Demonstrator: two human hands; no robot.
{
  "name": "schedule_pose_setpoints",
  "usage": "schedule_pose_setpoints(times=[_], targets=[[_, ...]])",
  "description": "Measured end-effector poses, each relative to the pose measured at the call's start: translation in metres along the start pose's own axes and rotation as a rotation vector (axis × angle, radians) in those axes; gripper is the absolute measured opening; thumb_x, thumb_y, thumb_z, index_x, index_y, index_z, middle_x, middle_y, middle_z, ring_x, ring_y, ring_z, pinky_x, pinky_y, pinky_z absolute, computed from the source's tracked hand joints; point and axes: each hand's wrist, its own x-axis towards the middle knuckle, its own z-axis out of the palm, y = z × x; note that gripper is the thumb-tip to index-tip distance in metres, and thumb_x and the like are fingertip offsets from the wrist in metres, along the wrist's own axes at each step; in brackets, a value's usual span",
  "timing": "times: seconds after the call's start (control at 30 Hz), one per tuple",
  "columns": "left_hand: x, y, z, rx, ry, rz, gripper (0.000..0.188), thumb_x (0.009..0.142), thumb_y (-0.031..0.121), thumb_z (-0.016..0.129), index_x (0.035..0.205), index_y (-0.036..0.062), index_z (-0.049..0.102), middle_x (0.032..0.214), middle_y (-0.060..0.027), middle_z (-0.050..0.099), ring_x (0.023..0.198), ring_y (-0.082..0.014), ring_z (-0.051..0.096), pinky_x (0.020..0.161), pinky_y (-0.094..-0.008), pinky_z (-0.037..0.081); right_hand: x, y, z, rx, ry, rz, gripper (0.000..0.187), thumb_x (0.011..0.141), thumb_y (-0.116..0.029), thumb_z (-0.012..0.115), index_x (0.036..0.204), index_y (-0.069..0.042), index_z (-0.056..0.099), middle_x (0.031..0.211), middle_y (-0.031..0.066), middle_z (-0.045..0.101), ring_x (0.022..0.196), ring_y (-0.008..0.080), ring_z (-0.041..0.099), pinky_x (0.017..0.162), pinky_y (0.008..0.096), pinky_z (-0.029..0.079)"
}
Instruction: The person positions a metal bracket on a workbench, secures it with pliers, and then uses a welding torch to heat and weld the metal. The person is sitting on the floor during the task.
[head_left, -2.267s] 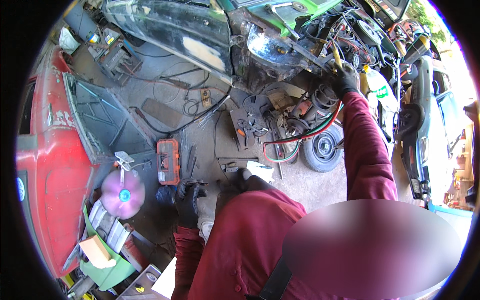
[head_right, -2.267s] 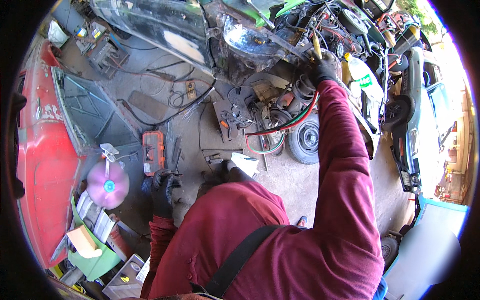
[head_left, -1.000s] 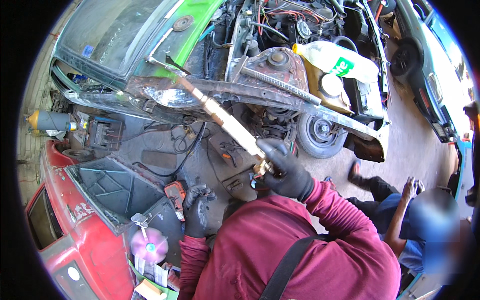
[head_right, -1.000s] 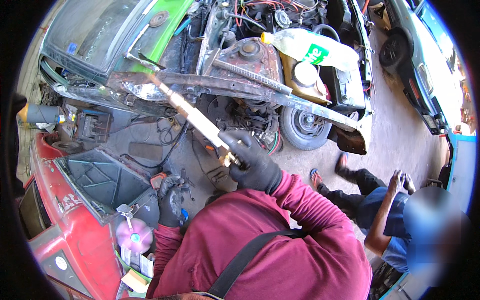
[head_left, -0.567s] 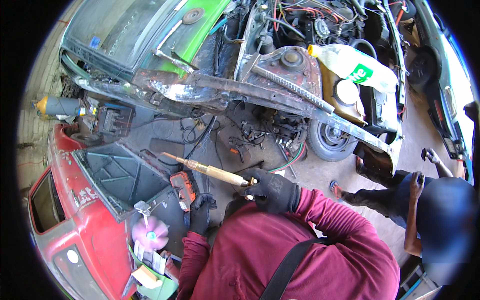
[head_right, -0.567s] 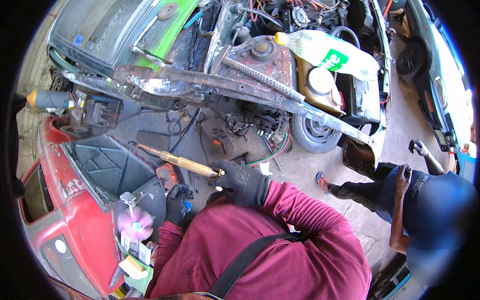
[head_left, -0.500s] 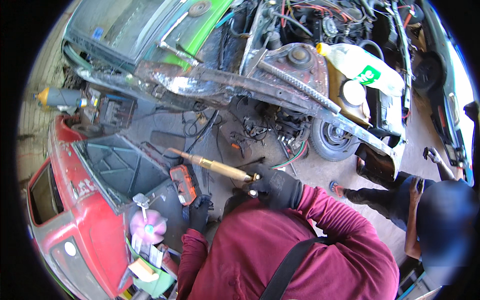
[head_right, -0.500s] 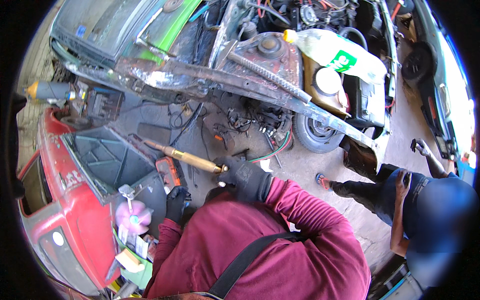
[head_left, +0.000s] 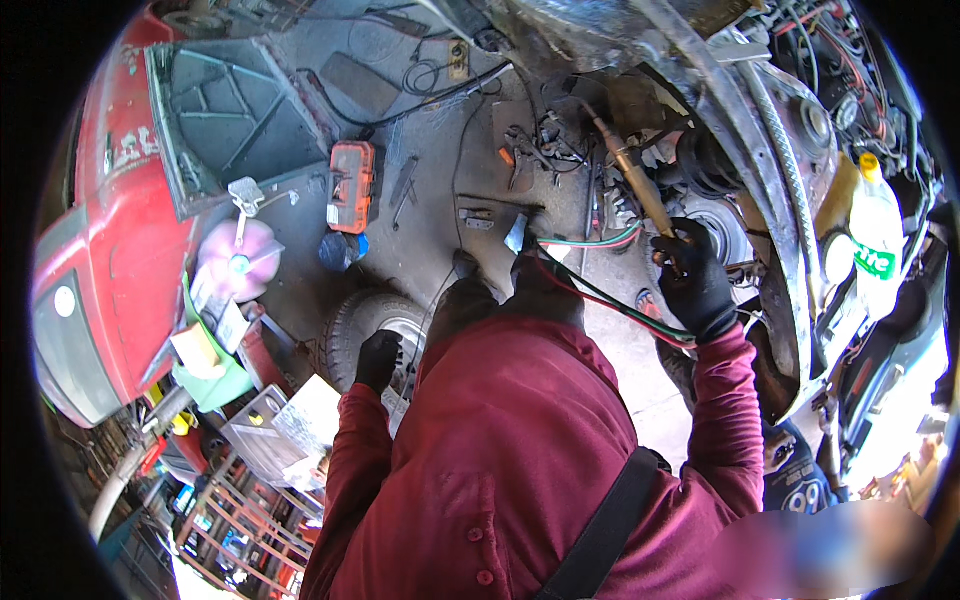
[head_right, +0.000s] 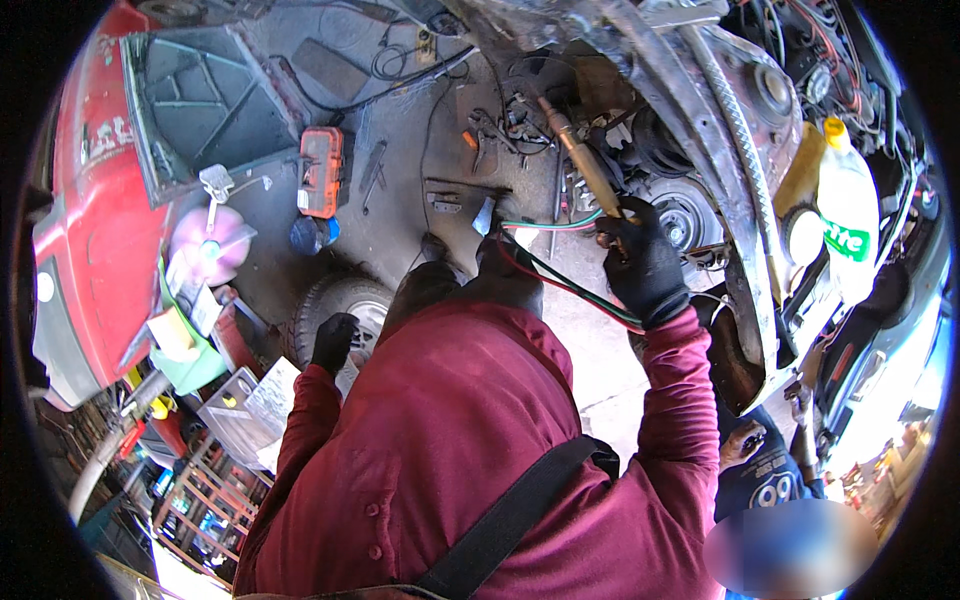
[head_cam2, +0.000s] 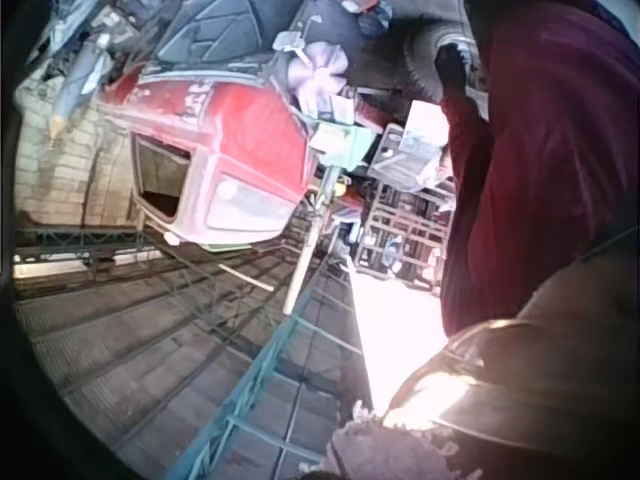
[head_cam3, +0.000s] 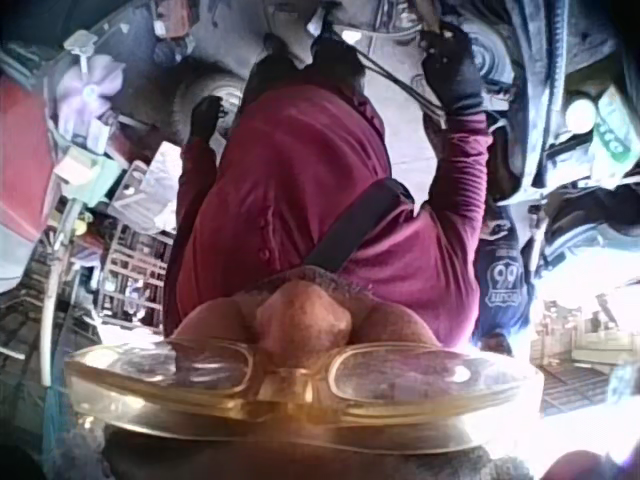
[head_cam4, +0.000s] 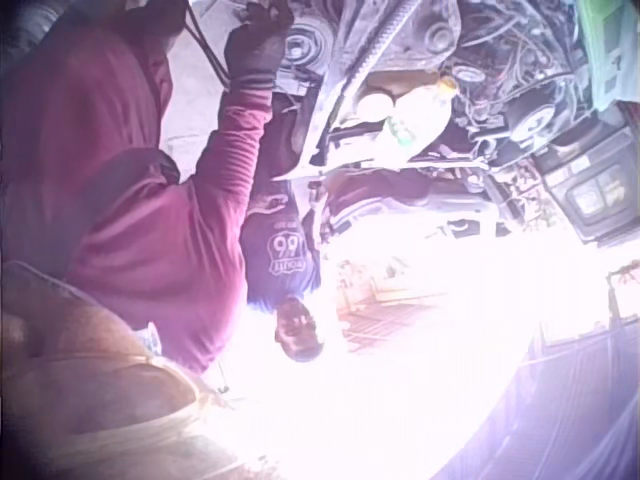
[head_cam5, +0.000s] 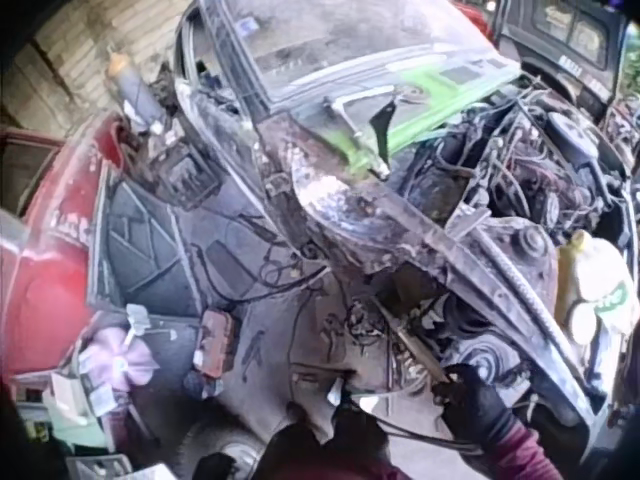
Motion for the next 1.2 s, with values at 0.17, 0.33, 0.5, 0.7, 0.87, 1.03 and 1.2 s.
schedule_pose_setpoints(times=[0.17, 0.33, 0.5, 0.7, 0.87, 1.03, 1.2], targets=[[-0.006, 0.009, 0.031, -0.037, -0.105, 0.045, 0.027, 0.1, 0.023, 0.062, 0.115, 0.0012, 0.068, 0.098, -0.006, 0.07, 0.086, -0.0161, 0.067, 0.081, -0.033, 0.056, 0.008, 0.008, -0.013, -0.08, -0.142, 0.005, 0.037, 0.078, -0.011, 0.083, 0.113, -0.009, 0.073, 0.135, 0.0202, 0.055, 0.118, 0.0391, 0.063, 0.1, 0.0464, 0.052], [-0.006, 0.03, 0.055, -0.188, -0.168, 0.06, 0.039, 0.102, 0.02, 0.066, 0.134, -0.0011, 0.059, 0.117, -0.0101, 0.069, 0.102, -0.0185, 0.069, 0.091, -0.0334, 0.056, 0.004, -0.004, -0.021, -0.151, -0.268, -0.029, 0.031, 0.079, -0.011, 0.082, 0.109, -0.008, 0.074, 0.132, 0.0188, 0.058, 0.102, 0.0351, 0.07, 0.091, 0.041, 0.057], [-0.013, 0.054, 0.075, -0.703, -0.112, 0.055, 0.045, 0.104, 0.017, 0.066, 0.142, -0.0019, 0.052, 0.124, -0.0141, 0.068, 0.115, -0.0221, 0.069, 0.098, -0.0391, 0.058, -0.027, -0.03, -0.007, -0.267, -0.392, -0.029, 0.032, 0.077, -0.011, 0.082, 0.108, -0.009, 0.074, 0.13, 0.0187, 0.059, 0.101, 0.0364, 0.07, 0.087, 0.0427, 0.058], [-0.021, 0.054, 0.054, -0.796, -0.21, 0.134, 0.037, 0.106, 0.016, 0.061, 0.138, -0.0008, 0.055, 0.127, -0.0165, 0.068, 0.101, -0.0238, 0.073, 0.09, -0.0382, 0.06, -0.121, -0.057, 0.035, -0.247, -0.473, 0.089, 0.025, 0.08, -0.016, 0.08, 0.104, -0.01, 0.075, 0.12, 0.018, 0.062, 0.108, 0.0373, 0.066, 0.089, 0.0448, 0.056], [-0.027, 0.049, 0.049, -0.824, -0.221, 0.261, 0.034, 0.107, 0.017, 0.059, 0.136, -0.0002, 0.055, 0.125, -0.0153, 0.066, 0.094, -0.0245, 0.073, 0.088, -0.0399, 0.06, -0.2, -0.053, 0.07, -0.251, -0.559, 0.318, 0.024, 0.084, -0.017, 0.077, 0.106, -0.011, 0.074, 0.126, 0.0204, 0.061, 0.112, 0.0397, 0.065, 0.097, 0.0454, 0.055], [-0.03, 0.054, 0.055, -0.816, -0.244, 0.322, 0.033, 0.11, 0.017, 0.053, 0.138, -0.0004, 0.056, 0.127, -0.0166, 0.065, 0.103, -0.0254, 0.073, 0.094, -0.0394, 0.06, -0.246, -0.022, 0.094, -0.202, -0.491, 0.326, 0.033, 0.078, -0.017, 0.081, 0.109, -0.012, 0.073, 0.133, 0.0196, 0.06, 0.12, 0.0396, 0.062, 0.101, 0.0456, 0.053], [-0.002, 0.024, 0.089, -0.627, -0.162, 0.353, 0.032, 0.111, 0.018, 0.052, 0.134, -0.0026, 0.059, 0.128, -0.0144, 0.066, 0.111, -0.0237, 0.071, 0.1, -0.0379, 0.057, -0.252, 0.025, 0.114, -0.246, -0.5, 0.332, 0.038, 0.076, -0.019, 0.083, 0.113, -0.012, 0.074, 0.123, 0.0176, 0.062, 0.115, 0.0383, 0.062, 0.096, 0.047, 0.053]])
